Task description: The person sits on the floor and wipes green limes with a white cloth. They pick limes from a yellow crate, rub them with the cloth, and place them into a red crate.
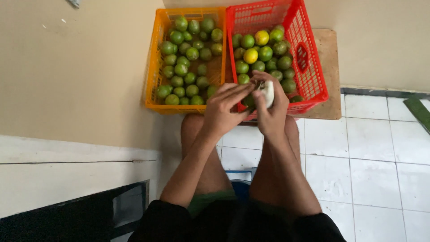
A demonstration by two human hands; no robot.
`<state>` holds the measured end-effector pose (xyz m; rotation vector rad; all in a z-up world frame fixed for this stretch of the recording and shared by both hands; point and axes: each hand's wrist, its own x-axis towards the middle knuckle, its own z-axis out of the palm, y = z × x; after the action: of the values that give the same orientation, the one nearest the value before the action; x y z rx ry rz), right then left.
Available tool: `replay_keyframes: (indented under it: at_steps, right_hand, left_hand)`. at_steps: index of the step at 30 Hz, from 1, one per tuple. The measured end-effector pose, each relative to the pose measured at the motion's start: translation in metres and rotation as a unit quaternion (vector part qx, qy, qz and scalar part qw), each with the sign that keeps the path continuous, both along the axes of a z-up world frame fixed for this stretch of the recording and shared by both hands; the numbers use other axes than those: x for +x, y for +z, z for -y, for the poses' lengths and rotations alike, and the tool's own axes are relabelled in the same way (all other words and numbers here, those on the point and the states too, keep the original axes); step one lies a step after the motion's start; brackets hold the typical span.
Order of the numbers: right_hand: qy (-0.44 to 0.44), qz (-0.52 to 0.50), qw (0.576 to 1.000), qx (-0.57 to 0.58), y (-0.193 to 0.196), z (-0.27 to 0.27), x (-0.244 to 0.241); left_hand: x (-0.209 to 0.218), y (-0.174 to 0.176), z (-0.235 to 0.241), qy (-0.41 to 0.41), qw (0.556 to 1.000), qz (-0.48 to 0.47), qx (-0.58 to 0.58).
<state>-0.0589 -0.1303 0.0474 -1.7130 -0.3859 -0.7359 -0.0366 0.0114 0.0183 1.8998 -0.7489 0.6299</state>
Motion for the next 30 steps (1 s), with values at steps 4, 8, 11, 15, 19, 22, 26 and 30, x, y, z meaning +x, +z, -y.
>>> replay_keyframes:
  at_steps: [4, 8, 11, 15, 19, 22, 26, 30]
  right_hand:
    - [0.049, -0.098, 0.973, 0.205, -0.01, -0.001, -0.004]
    - [0.089, -0.196, 0.912, 0.349, -0.034, 0.0, -0.002]
    - [0.054, -0.17, 0.94, 0.29, -0.015, -0.004, -0.013]
    - [-0.108, 0.138, 0.964, -0.2, -0.015, 0.001, -0.021]
    - [-0.037, 0.001, 0.996, -0.081, -0.004, 0.0, -0.02]
    - [0.061, -0.167, 0.95, 0.258, -0.027, 0.006, -0.005]
    - [0.113, -0.182, 0.911, 0.352, -0.028, -0.003, -0.01]
    - [0.024, -0.12, 0.98, 0.155, -0.012, -0.002, -0.018]
  left_hand:
    - [-0.001, 0.006, -0.002, -0.009, 0.998, -0.04, -0.053]
    - [-0.009, 0.012, 0.002, -0.021, 0.995, -0.063, -0.076]
    - [-0.01, 0.007, 0.002, -0.041, 0.998, -0.038, -0.035]
    - [-0.014, 0.004, 0.002, -0.016, 0.999, 0.039, 0.02]
    - [-0.011, -0.006, -0.002, -0.02, 0.999, 0.041, 0.014]
    - [-0.01, -0.002, -0.002, -0.034, 0.992, -0.076, -0.092]
    - [-0.015, 0.009, 0.001, -0.045, 0.995, -0.042, -0.079]
    - [-0.014, -0.004, 0.002, 0.026, 0.998, 0.037, 0.053]
